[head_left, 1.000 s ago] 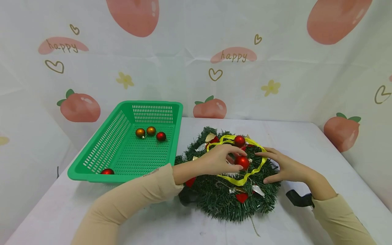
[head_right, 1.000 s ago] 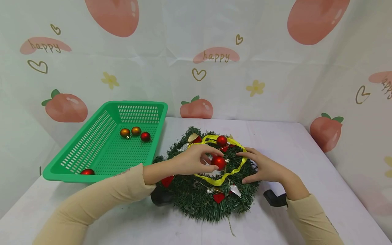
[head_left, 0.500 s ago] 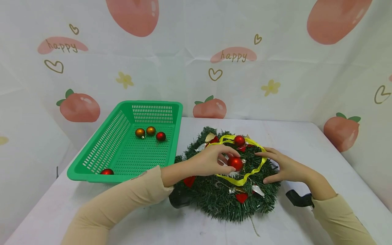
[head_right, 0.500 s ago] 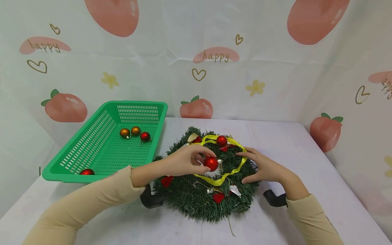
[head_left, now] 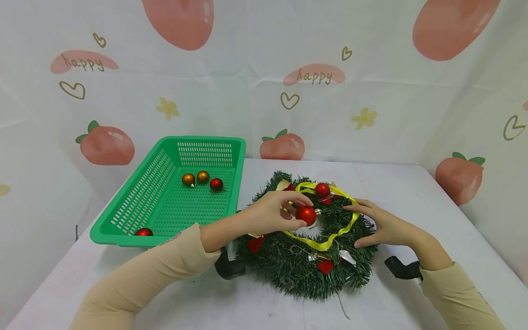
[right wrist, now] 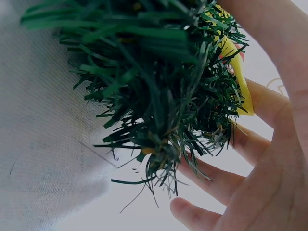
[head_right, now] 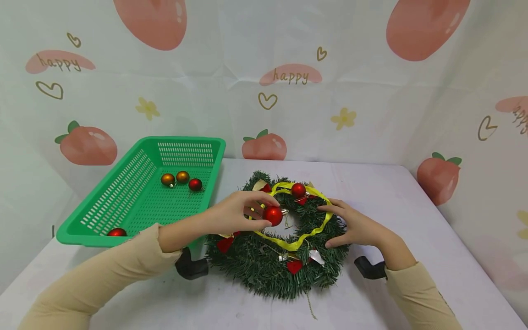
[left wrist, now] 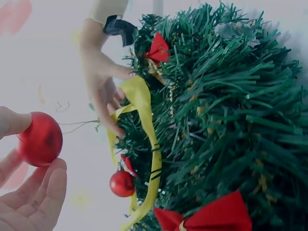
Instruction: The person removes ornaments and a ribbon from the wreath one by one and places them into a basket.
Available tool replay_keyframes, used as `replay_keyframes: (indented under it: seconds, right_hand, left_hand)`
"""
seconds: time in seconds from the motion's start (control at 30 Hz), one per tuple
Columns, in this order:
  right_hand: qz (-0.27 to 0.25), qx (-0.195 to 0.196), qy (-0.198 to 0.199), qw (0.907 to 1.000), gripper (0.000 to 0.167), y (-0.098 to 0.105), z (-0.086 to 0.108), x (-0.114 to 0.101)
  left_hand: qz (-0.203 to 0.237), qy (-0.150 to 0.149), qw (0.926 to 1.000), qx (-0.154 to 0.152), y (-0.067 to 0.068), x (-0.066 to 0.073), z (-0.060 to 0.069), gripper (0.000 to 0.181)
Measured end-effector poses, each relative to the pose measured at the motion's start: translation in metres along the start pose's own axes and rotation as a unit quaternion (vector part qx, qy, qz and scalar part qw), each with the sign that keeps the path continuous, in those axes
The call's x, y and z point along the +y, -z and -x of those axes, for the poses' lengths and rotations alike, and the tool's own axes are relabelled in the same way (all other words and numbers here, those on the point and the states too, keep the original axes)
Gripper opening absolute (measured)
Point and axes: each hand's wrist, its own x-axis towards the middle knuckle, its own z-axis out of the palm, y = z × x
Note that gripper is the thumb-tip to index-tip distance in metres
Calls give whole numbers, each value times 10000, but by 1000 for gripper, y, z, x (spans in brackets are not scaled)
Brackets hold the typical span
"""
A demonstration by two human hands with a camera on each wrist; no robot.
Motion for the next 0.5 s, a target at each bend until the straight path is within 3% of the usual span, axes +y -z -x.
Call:
replay_keyframes:
  seconds: [0.3, 0.5]
  right_hand:
    - [20, -2, 86, 10000, 82, 2, 1, 0]
    - [41, 0, 106, 9999, 82, 2, 1, -1]
  left_hand:
    - [-183, -249, 9995, 41, 11, -2, 9, 36]
    - [-259, -212, 9994, 42, 18, -5, 13, 36]
